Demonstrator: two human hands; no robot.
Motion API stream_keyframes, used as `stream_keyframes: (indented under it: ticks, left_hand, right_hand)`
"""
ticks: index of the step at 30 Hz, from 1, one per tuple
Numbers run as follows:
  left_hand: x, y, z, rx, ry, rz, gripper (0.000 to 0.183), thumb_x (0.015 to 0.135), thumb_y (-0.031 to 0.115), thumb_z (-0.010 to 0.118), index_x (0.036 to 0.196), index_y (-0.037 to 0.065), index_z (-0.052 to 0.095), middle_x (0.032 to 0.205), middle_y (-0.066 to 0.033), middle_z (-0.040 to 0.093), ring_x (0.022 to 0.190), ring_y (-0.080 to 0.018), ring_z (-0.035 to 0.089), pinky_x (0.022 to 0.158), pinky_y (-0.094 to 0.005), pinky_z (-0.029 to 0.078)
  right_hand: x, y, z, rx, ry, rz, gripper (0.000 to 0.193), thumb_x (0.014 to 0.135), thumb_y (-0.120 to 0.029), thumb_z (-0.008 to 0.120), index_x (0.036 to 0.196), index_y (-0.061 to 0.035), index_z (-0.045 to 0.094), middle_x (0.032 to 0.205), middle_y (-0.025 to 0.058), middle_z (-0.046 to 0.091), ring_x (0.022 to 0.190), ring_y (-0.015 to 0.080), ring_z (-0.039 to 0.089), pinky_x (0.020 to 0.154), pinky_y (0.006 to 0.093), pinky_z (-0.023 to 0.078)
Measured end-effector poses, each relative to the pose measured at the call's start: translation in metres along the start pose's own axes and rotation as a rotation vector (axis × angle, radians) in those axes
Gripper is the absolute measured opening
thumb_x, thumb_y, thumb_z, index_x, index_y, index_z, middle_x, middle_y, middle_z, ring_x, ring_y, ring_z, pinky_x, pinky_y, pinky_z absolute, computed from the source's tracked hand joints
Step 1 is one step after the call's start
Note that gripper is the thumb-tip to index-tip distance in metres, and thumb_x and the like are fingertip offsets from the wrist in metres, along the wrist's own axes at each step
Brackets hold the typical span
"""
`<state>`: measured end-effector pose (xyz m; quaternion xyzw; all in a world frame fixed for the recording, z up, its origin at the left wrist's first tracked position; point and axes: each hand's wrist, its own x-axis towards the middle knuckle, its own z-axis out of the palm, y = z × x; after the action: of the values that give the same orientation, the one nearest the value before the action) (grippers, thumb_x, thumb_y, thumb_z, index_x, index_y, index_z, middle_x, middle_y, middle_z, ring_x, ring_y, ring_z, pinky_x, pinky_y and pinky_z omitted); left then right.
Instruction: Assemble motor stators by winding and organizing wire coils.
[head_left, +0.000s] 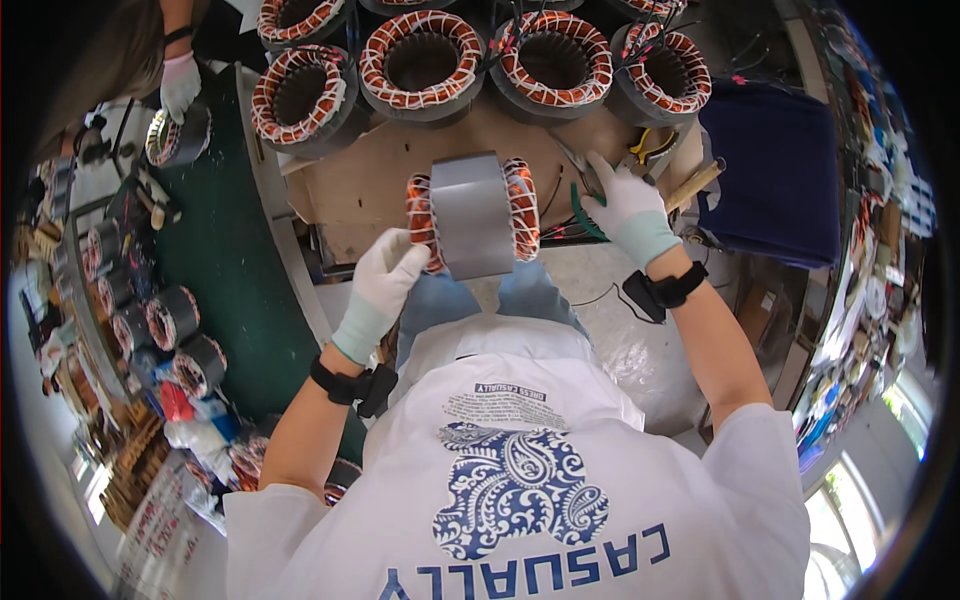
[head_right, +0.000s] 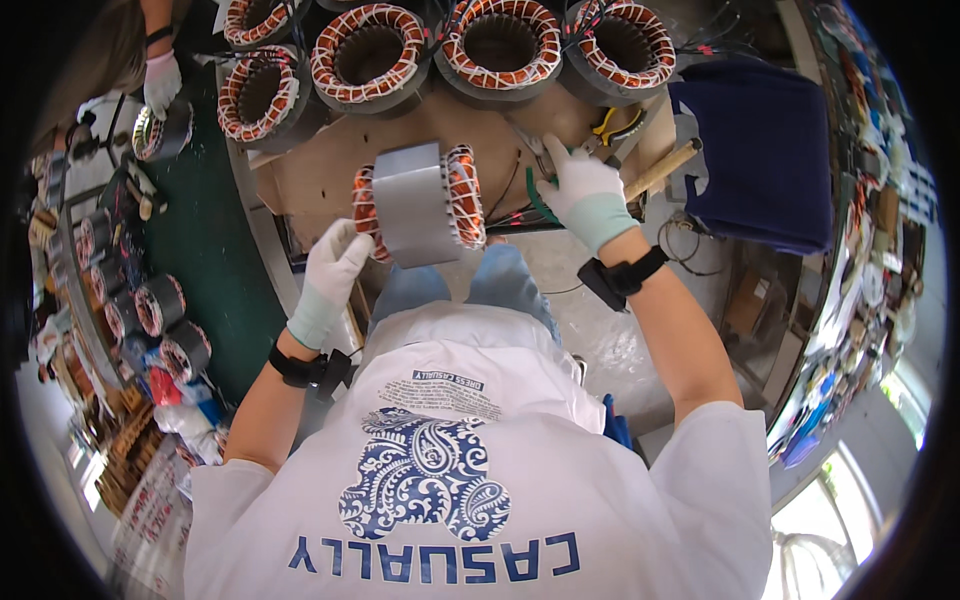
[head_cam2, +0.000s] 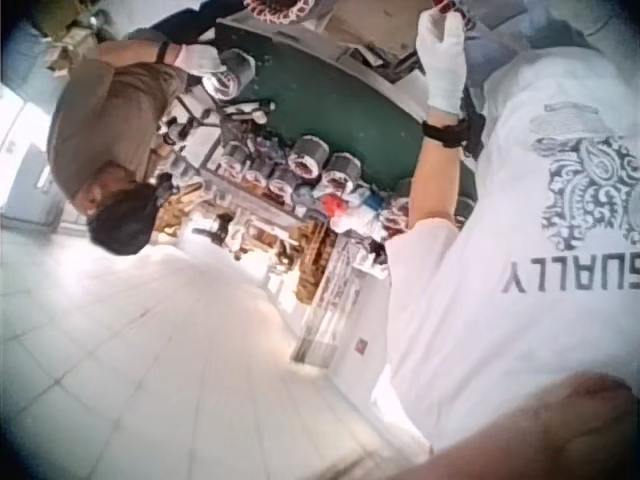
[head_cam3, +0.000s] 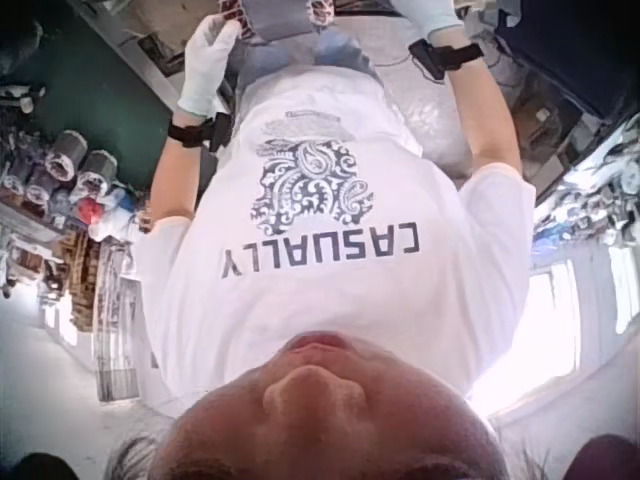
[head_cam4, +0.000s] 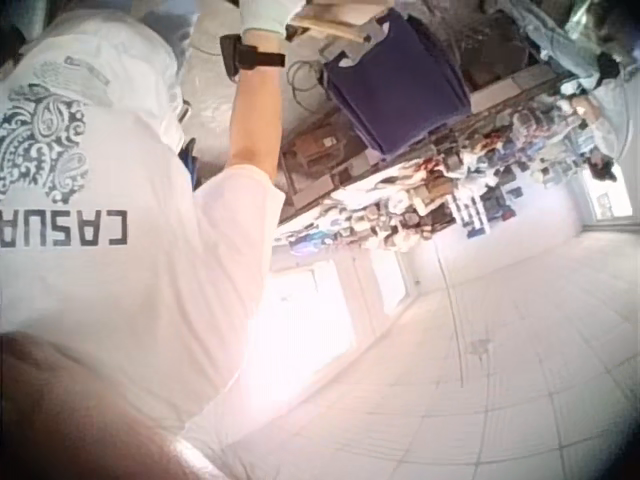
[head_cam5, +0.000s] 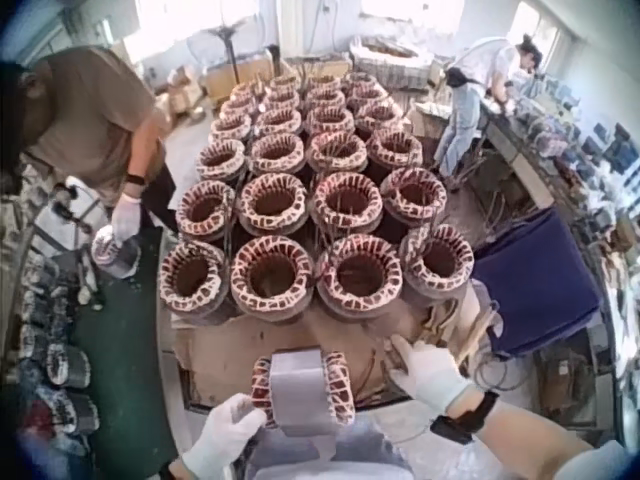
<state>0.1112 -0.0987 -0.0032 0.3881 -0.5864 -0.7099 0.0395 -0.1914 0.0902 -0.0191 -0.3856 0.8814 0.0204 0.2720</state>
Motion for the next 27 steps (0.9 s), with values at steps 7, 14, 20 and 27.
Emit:
stream_keyframes:
  ticks: [7, 14, 20, 27]
  left_hand:
    - [-0.01, 0.0, 0.03, 0.013, 0.27, 0.026, 0.024, 0.106, 0.019, 0.055, 0.118, -0.001, 0.059, 0.106, -0.0025, 0.064, 0.096, -0.0077, 0.058, 0.091, -0.0249, 0.047]
    - [-0.009, -0.001, 0.044, 0.021, 0.368, 0.055, 0.028, 0.108, 0.022, 0.054, 0.121, -0.003, 0.059, 0.106, -0.0033, 0.065, 0.097, -0.0078, 0.058, 0.091, -0.0254, 0.047]
    - [-0.004, -0.003, 0.053, -0.016, 0.457, 0.071, 0.031, 0.109, 0.024, 0.053, 0.12, -0.004, 0.059, 0.106, -0.0039, 0.065, 0.096, -0.0077, 0.057, 0.09, -0.0253, 0.048]
    - [0.002, -0.003, 0.054, 0.007, 0.5, 0.083, 0.033, 0.109, 0.03, 0.052, 0.117, -0.001, 0.062, 0.1, -0.0004, 0.062, 0.09, -0.0067, 0.052, 0.083, -0.0238, 0.045]
  right_hand:
    - [-0.012, -0.011, -0.004, 0.753, -0.018, -0.358, 0.024, 0.095, -0.02, 0.062, 0.112, -0.0045, 0.071, 0.104, 0.0137, 0.07, 0.092, 0.0291, 0.068, 0.084, 0.0372, 0.054]
    - [-0.05, -0.04, 0.027, 1.022, -0.102, -0.427, 0.034, 0.096, -0.022, 0.063, 0.12, 0.0018, 0.066, 0.108, 0.0157, 0.068, 0.093, 0.0265, 0.069, 0.085, 0.0344, 0.053]
    - [-0.043, -0.044, 0.025, 1.04, -0.13, -0.327, 0.034, 0.096, -0.022, 0.065, 0.12, 0.0024, 0.066, 0.109, 0.0155, 0.068, 0.099, 0.0258, 0.069, 0.088, 0.0331, 0.052]
    - [-0.034, -0.044, 0.038, 1.135, -0.105, -0.348, 0.033, 0.099, -0.023, 0.062, 0.12, 0.0022, 0.065, 0.108, 0.0144, 0.067, 0.094, 0.0224, 0.068, 0.085, 0.0314, 0.052]
